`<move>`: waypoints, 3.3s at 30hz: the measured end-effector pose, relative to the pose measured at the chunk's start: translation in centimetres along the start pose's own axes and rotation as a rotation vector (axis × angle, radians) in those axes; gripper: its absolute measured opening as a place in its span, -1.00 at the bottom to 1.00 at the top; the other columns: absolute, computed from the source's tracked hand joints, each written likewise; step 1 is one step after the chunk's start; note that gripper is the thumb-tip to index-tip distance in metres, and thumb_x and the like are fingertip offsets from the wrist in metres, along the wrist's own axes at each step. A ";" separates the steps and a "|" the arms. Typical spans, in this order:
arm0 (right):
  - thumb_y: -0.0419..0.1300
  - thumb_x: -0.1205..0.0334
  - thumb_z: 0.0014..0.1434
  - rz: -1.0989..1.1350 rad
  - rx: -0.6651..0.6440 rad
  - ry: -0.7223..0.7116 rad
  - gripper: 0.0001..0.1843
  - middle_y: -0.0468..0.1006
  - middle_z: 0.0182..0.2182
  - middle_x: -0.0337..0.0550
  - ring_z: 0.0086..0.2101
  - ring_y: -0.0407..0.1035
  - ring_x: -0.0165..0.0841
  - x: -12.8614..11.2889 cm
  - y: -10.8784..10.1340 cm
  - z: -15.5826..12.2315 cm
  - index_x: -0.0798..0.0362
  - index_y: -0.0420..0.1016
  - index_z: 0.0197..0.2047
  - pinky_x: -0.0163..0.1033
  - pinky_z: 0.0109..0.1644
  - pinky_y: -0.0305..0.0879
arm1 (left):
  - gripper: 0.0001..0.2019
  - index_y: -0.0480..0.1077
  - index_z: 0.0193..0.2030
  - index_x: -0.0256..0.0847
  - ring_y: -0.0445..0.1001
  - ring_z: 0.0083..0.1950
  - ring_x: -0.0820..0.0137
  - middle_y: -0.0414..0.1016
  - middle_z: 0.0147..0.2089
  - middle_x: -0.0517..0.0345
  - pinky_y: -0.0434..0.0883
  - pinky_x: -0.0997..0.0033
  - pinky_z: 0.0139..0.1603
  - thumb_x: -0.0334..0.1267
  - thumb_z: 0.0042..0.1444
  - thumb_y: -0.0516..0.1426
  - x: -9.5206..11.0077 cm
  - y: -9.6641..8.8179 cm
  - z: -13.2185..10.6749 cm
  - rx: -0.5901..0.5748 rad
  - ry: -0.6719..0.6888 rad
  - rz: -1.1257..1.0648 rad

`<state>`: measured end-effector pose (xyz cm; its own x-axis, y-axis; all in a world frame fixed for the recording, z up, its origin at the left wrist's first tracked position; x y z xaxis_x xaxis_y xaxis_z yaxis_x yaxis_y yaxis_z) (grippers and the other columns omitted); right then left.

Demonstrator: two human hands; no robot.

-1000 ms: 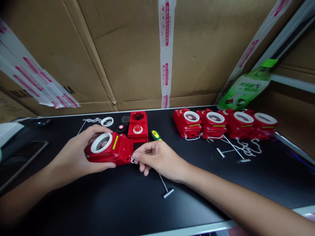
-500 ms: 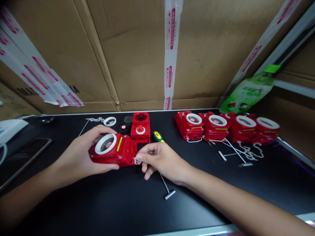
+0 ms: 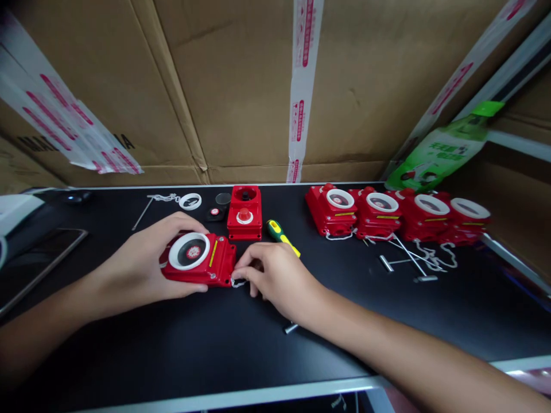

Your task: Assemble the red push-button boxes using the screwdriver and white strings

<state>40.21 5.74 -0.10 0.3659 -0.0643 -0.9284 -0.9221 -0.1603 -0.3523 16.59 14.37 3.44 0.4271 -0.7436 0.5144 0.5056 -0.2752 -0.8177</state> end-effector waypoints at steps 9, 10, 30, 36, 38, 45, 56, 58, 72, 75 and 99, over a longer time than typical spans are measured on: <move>0.52 0.29 0.20 -0.492 0.138 -0.321 -0.78 0.66 -0.29 -0.27 -0.29 0.52 -0.36 0.3 0.6 0.8 0.04 0.54 -0.33 -0.28 -0.21 0.34 | -0.41 0.36 0.06 -0.06 0.54 -0.02 0.25 0.48 0.04 0.21 0.47 0.30 -0.04 -0.18 -0.07 0.50 -0.2 -0.6 0.1 -0.068 -0.016 0.013; 0.52 0.27 0.20 -0.505 0.148 -0.325 -0.76 0.65 -0.28 -0.25 -0.27 0.52 -0.35 0.4 0.6 0.8 0.04 0.51 -0.32 -0.28 -0.20 0.33 | -0.41 0.36 0.06 -0.07 0.54 -0.02 0.25 0.48 0.04 0.20 0.47 0.30 -0.04 -0.18 -0.07 0.50 -0.3 -0.6 0.2 -0.061 -0.008 0.012; 0.25 0.30 0.42 -0.569 0.044 -0.395 -0.85 0.72 -0.15 -0.14 -0.19 0.57 -0.31 -2.9 -5.2 0.1 0.04 0.69 -0.13 -0.22 -0.07 0.38 | -0.40 0.32 0.17 -0.12 0.56 0.13 0.10 0.50 0.15 0.03 0.48 0.14 0.19 -0.16 0.04 0.45 -0.4 -1.5 0.1 -0.105 0.010 0.129; 0.28 0.14 0.38 -0.790 -0.146 -0.163 -0.80 0.74 -0.32 -0.22 -0.35 0.59 -0.31 -2.9 -9.0 -1.1 -0.03 0.74 -0.20 -0.24 -0.26 0.35 | -0.35 0.35 0.21 -0.15 0.54 0.17 0.05 0.49 0.20 -0.04 0.47 0.09 0.23 -0.08 0.02 0.45 -1.1 -2.2 0.2 -0.079 -0.007 0.247; 0.30 0.11 0.37 -0.799 -0.183 -0.162 -0.81 0.75 -0.32 -0.24 -0.36 0.59 -0.32 -2.7 -9.1 -1.4 -0.07 0.76 -0.19 -0.25 -0.28 0.35 | -0.33 0.37 0.22 -0.15 0.55 0.16 0.03 0.51 0.19 -0.05 0.48 0.07 0.21 -0.04 0.01 0.45 -1.5 -2.4 0.2 -0.074 -0.018 0.273; 0.37 0.06 0.32 -0.797 -0.291 -0.152 -0.83 0.73 -0.36 -0.18 -0.39 0.56 -0.28 -2.8 -8.4 -2.8 -0.13 0.80 -0.21 -0.23 -0.35 0.30 | -0.30 0.40 0.24 -0.11 0.52 0.25 -0.06 0.51 0.24 -0.12 0.49 -0.04 0.23 0.05 -0.01 0.44 -3.0 -3.2 0.0 -0.089 -0.027 0.297; 0.31 0.06 0.37 -0.958 -0.193 -0.138 -0.73 0.56 -0.50 -0.19 -0.54 0.38 -0.33 -2.7 -5.0 -2.6 -0.01 0.58 -0.34 -0.21 -0.48 0.08 | -0.47 0.41 0.24 -0.12 0.48 0.22 -0.01 0.51 0.19 -0.08 0.42 -0.09 0.29 -0.09 0.16 0.37 0.8 -3.1 -0.3 0.081 0.153 0.356; 0.22 0.12 0.43 -0.944 -0.116 -0.165 -0.76 0.59 -0.44 -0.18 -0.49 0.43 -0.32 -2.6 -5.0 -2.2 -0.01 0.57 -0.28 -0.22 -0.44 0.16 | -0.76 0.47 0.08 -0.13 0.55 0.02 0.17 0.59 -0.01 0.03 0.49 0.10 0.14 -0.31 0.28 0.25 2.8 -1.7 -0.7 0.168 0.311 0.316; 0.29 0.34 0.36 -0.935 -0.133 -0.348 -0.91 0.59 -0.15 -0.13 -0.25 0.55 -0.28 -1.1 -5.5 -0.5 0.00 0.63 -0.11 -0.21 -0.24 0.39 | -0.86 0.52 -0.05 -0.32 0.64 -0.25 0.16 0.50 -0.06 -0.07 0.58 0.19 -0.33 -0.39 0.44 0.11 6.3 5.2 3.0 -0.272 0.143 0.621; 0.26 0.37 0.37 -0.915 -0.144 -0.335 -0.89 0.60 -0.16 -0.12 -0.22 0.56 -0.26 -1.0 -5.3 -0.3 0.01 0.62 -0.12 -0.20 -0.17 0.42 | -0.86 0.53 -0.08 -0.33 0.64 -0.28 0.20 0.51 -0.08 -0.06 0.59 0.20 -0.28 -0.35 0.45 0.13 6.4 5.4 3.1 -0.296 0.136 0.589; 0.29 0.29 0.39 -0.700 -0.039 -0.380 -0.92 0.55 -0.21 -0.16 -0.31 0.44 -0.31 -1.1 -2.8 -0.8 0.02 0.55 -0.05 -0.21 -0.21 0.34 | -0.81 0.49 -0.03 -0.27 0.61 -0.31 0.21 0.50 -0.08 0.06 0.60 0.17 -0.35 -0.33 0.50 0.04 4.5 5.4 1.6 -0.245 0.094 0.566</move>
<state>42.45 5.43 2.00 0.7840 0.4036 -0.4717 -0.4860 -0.0736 -0.8708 22.47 10.49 1.74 0.5048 -0.8626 -0.0324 0.0287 0.0543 -0.9981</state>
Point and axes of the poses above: each hand's wrist, its own z-axis towards the middle knuckle, its own y-axis out of the palm, x = y × z, the point moved 1 cm from there along z, towards the middle knuckle
